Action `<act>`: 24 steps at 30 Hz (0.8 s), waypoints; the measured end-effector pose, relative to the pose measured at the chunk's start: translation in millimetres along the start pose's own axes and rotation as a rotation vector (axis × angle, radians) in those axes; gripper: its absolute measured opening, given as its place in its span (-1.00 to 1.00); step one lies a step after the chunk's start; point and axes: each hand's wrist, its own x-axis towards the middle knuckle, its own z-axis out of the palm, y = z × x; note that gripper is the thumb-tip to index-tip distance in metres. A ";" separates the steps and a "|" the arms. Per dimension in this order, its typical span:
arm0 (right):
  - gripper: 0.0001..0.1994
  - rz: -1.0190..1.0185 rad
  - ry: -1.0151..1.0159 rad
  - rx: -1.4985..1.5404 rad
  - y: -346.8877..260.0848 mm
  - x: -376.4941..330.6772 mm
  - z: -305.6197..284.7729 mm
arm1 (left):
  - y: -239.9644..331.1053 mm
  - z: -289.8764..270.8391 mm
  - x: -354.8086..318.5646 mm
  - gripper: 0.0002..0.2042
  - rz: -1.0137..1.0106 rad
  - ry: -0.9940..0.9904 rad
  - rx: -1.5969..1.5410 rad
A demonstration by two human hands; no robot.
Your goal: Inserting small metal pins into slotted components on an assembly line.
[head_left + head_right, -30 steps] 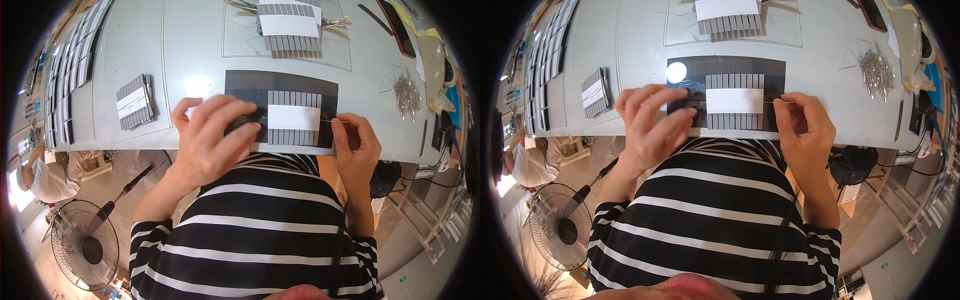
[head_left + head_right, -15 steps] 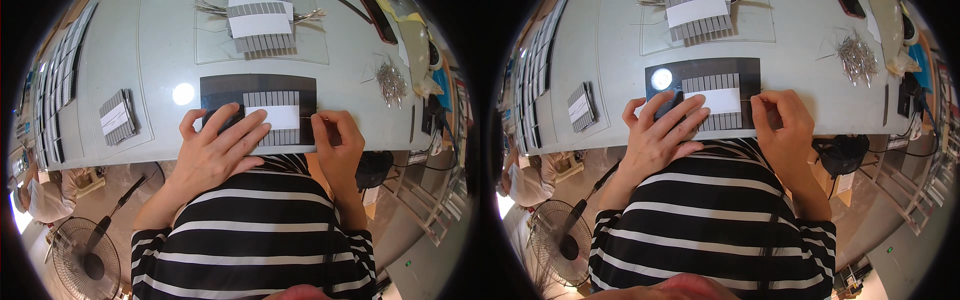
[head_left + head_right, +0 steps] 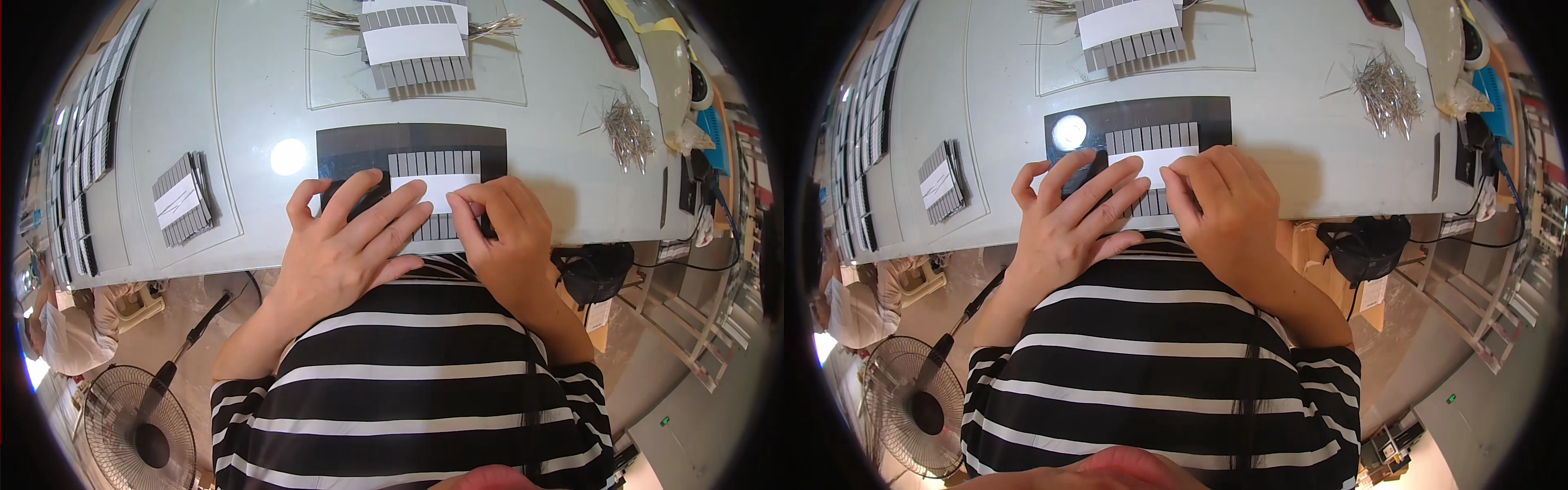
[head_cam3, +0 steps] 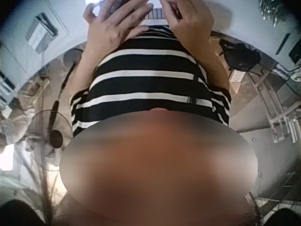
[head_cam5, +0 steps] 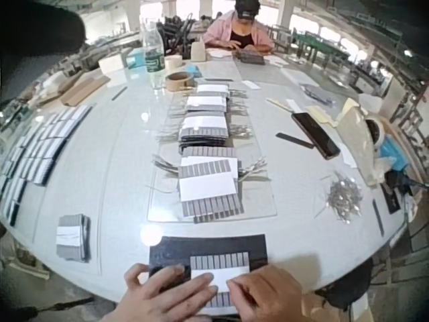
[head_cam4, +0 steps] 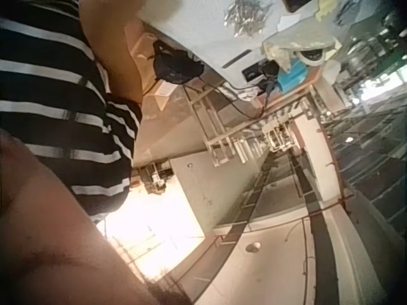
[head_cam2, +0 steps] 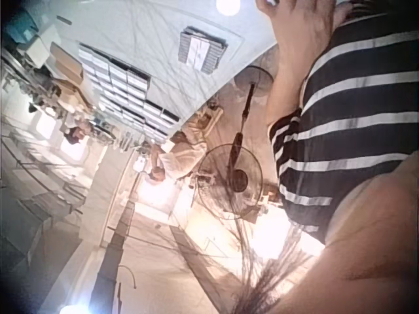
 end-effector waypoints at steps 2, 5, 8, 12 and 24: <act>-0.77 0.055 -0.034 0.058 -3.4 2.7 -5.2 | -0.6 0.1 -0.9 -0.49 -0.006 -0.014 0.007; -0.66 0.097 -0.007 0.160 -1.1 -0.3 -18.9 | -1.5 0.5 -1.4 -0.48 -0.006 -0.016 -0.001; -0.57 -0.112 -0.017 -0.014 23.5 -8.5 -28.9 | -1.5 0.7 -0.8 -0.48 -0.005 -0.021 0.003; -0.52 -0.223 -0.115 -0.178 29.2 -10.3 -39.7 | -0.5 1.8 1.7 -0.49 -0.005 -0.003 0.002; -0.50 -0.324 -0.263 -0.308 14.0 -7.7 -18.9 | -1.5 -3.5 -3.9 -0.51 -0.018 -0.022 0.029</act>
